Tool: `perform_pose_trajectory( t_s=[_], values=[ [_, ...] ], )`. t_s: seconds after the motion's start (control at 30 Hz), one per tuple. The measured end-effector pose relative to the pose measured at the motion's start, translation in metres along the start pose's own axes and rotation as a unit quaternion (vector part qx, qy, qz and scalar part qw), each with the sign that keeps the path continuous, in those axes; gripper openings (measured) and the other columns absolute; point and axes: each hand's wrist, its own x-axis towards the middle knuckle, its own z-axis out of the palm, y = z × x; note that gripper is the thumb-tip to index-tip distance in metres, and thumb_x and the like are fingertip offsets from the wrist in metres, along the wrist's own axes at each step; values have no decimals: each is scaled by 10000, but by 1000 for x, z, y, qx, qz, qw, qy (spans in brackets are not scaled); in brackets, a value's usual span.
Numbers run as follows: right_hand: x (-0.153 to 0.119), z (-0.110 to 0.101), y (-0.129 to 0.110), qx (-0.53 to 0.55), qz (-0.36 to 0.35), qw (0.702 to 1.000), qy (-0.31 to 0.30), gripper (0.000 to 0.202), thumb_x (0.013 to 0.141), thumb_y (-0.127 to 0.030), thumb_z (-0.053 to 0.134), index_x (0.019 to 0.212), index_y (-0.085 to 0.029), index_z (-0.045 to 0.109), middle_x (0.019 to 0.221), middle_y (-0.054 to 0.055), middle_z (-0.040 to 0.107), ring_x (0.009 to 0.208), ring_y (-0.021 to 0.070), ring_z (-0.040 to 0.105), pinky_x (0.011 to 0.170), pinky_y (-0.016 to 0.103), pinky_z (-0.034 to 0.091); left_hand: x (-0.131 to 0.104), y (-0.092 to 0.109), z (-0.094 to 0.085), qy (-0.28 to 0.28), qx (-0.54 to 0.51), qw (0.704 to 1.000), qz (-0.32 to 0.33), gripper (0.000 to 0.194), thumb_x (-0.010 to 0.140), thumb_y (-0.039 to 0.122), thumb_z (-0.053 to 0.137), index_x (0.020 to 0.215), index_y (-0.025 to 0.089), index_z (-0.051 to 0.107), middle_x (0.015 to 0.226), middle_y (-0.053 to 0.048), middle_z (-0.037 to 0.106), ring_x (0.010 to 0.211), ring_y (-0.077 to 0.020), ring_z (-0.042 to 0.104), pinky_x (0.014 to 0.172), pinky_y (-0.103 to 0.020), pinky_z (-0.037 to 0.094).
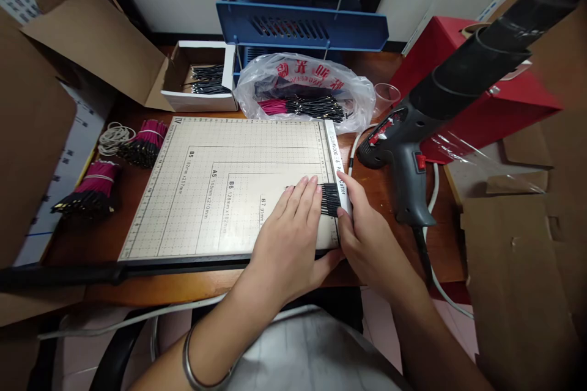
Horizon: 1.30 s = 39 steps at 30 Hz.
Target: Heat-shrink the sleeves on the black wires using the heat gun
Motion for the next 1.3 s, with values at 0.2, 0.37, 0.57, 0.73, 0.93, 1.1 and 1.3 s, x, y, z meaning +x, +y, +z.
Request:
perform_pose_trajectory(
  t_s=[0.2, 0.37, 0.57, 0.73, 0.93, 1.1, 1.3],
  values=[
    [-3, 1, -5, -21, 9, 1000, 7, 708, 880, -202, 439, 1567, -221, 265, 1505, 128, 531, 1365, 300, 534, 1133, 545, 439, 0, 1, 0, 3, 1, 1000, -1, 907, 934, 606, 517, 1543, -45, 345, 1667, -235, 265, 1564, -341, 247, 1277, -477, 243],
    [3, 6, -7, -22, 37, 999, 27, 721, 831, -188, 466, 1537, -201, 321, 1437, 140, 578, 1371, 326, 524, 1077, 530, 492, 0, 3, 0, 1, 3, 1000, -3, 924, 914, 605, 541, 1536, -51, 352, 1662, -248, 264, 1562, -355, 248, 1273, -490, 247],
    [1, 6, -7, -17, 19, 1000, 17, 641, 900, -232, 398, 1534, -178, 318, 1429, 157, 583, 1326, 318, 561, 1076, 548, 481, 0, 2, 0, -1, -3, 1000, -5, 917, 898, 559, 563, 1535, -63, 341, 1662, -256, 255, 1562, -358, 245, 1275, -492, 245],
    [3, 9, -7, -12, 54, 998, 44, 568, 994, -394, 354, 1531, -210, 340, 1527, 138, 513, 1356, 332, 544, 1128, 603, 420, 0, 4, 0, -1, -6, 1000, -5, 927, 893, 560, 567, 1537, -66, 339, 1663, -255, 254, 1566, -359, 232, 1282, -492, 231],
    [4, 13, -2, -14, 55, 997, 58, 493, 1012, -403, 331, 1474, -259, 427, 1524, 96, 534, 1376, 317, 535, 1148, 613, 398, -1, 8, 0, 1, -9, 1000, -10, 916, 884, 532, 569, 1539, -64, 334, 1660, -262, 256, 1566, -362, 224, 1279, -496, 233],
    [4, 13, 0, 0, 48, 997, 63, 485, 1002, -395, 380, 1470, -277, 423, 1483, 87, 572, 1360, 320, 548, 1138, 612, 408, -1, 9, 0, 1, -3, 1000, -12, 917, 891, 539, 559, 1533, -76, 339, 1655, -275, 260, 1564, -371, 227, 1280, -499, 230],
    [7, 12, -2, -4, 69, 994, 84, 487, 988, -411, 421, 1455, -277, 442, 1451, 92, 599, 1295, 341, 590, 1083, 618, 447, 0, 9, 0, -1, -4, 1000, -10, 917, 887, 537, 573, 1532, -73, 342, 1654, -275, 267, 1563, -376, 230, 1280, -505, 230]
  ],
)
